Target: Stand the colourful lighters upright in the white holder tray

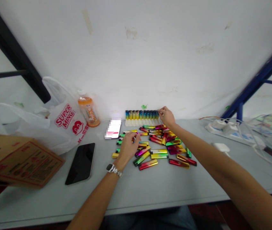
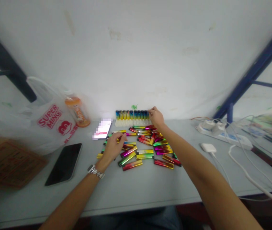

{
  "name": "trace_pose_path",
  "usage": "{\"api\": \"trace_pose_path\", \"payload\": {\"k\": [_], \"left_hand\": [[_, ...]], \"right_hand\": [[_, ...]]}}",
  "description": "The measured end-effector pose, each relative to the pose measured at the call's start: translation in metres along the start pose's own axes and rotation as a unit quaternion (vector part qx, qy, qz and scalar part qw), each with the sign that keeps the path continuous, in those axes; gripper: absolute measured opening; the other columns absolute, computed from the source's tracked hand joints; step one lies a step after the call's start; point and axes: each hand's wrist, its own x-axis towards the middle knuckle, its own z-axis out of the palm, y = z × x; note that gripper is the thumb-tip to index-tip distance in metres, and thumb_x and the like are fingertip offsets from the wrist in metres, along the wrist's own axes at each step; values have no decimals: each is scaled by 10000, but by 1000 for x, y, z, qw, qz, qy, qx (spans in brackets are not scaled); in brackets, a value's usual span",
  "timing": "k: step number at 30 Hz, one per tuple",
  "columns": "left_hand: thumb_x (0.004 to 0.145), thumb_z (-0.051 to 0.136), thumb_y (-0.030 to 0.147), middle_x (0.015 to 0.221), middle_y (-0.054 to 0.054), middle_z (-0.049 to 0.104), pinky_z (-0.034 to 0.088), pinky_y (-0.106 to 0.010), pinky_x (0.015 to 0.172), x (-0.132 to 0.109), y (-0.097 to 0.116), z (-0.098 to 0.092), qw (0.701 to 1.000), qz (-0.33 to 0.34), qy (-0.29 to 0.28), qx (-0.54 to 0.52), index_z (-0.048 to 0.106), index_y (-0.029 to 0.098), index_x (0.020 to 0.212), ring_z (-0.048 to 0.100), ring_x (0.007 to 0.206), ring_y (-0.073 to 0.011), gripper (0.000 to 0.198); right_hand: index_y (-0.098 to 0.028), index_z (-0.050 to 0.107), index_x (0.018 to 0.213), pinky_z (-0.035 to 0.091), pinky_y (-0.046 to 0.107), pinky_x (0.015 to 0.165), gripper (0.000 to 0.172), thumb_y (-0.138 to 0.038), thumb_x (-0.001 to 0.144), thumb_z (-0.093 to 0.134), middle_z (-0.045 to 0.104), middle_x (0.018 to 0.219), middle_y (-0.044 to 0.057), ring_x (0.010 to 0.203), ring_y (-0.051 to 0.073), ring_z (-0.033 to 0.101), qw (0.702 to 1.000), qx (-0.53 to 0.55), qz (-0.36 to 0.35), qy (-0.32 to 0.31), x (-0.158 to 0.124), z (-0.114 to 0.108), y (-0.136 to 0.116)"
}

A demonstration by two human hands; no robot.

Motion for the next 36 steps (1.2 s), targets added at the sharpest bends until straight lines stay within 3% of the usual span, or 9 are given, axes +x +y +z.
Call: {"api": "trace_pose_path", "payload": {"k": [6, 14, 16, 19, 21, 25, 31, 36], "left_hand": [[940, 458, 322, 729, -27, 646, 438, -319, 774, 0, 1, -1, 1000, 8, 2, -2, 615, 195, 676, 584, 769, -184, 332], [946, 423, 305, 795, -43, 649, 450, -322, 774, 5, -10, -11, 999, -16, 43, 3, 608, 195, 746, 588, 802, -190, 294], [952, 407, 309, 803, -45, 652, 452, -322, 771, 6, -14, -14, 998, -25, 49, -3, 603, 194, 766, 593, 806, -190, 293], [956, 394, 312, 825, -52, 661, 454, -327, 776, 6, -17, -15, 998, -30, 54, -11, 600, 193, 779, 598, 824, -194, 296], [953, 396, 306, 824, -50, 662, 457, -332, 786, 5, -18, -13, 998, -30, 57, -17, 597, 195, 774, 599, 829, -195, 291], [956, 376, 319, 794, -35, 653, 473, -322, 773, 4, -18, -5, 993, -62, 78, -70, 605, 200, 775, 606, 814, -188, 315], [959, 309, 333, 840, -27, 660, 480, -295, 762, 6, -15, -2, 969, -109, 116, -188, 621, 200, 766, 597, 832, -170, 390], [988, 192, 441, 758, -29, 596, 461, -291, 689, 8, -13, -14, 956, -134, 161, -204, 613, 203, 788, 546, 736, -162, 523]], "right_hand": [[-230, 596, 1301, 464, 375, 743, 412, -229, 933, 409, 638, 1178, 130, 842, 262, 651, 993, -113, 14, -30, -14, -9, -21], [-251, 457, 1402, 472, 445, 809, 529, -283, 876, 494, 691, 1077, 109, 888, 293, 631, 992, -26, 122, -19, -31, -11, -27], [-218, 482, 1379, 469, 438, 849, 539, -252, 842, 517, 632, 1191, 129, 951, 283, 609, 996, 4, 94, -1, -38, -12, -37], [-168, 650, 1128, 445, 405, 905, 330, -238, 829, 526, 594, 1148, 141, 1023, 270, 563, 1000, 30, 0, 2, -51, -18, -64], [-178, 706, 897, 430, 390, 881, 210, -259, 854, 517, 612, 943, 110, 953, 259, 551, 994, 17, -77, -70, -59, -22, -87], [-170, 739, 925, 394, 393, 880, 223, -285, 805, 591, 620, 944, 122, 972, 278, 528, 963, -44, -193, -180, -63, -23, -123], [-147, 748, 924, 385, 389, 836, 248, -254, 721, 654, 649, 927, 148, 957, 300, 550, 932, -121, -213, -269, -47, -14, -136], [-146, 696, 890, 390, 382, 828, 192, -302, 819, 611, 676, 968, 148, 926, 276, 585, 949, -69, -179, -252, -44, -16, -134]]}}
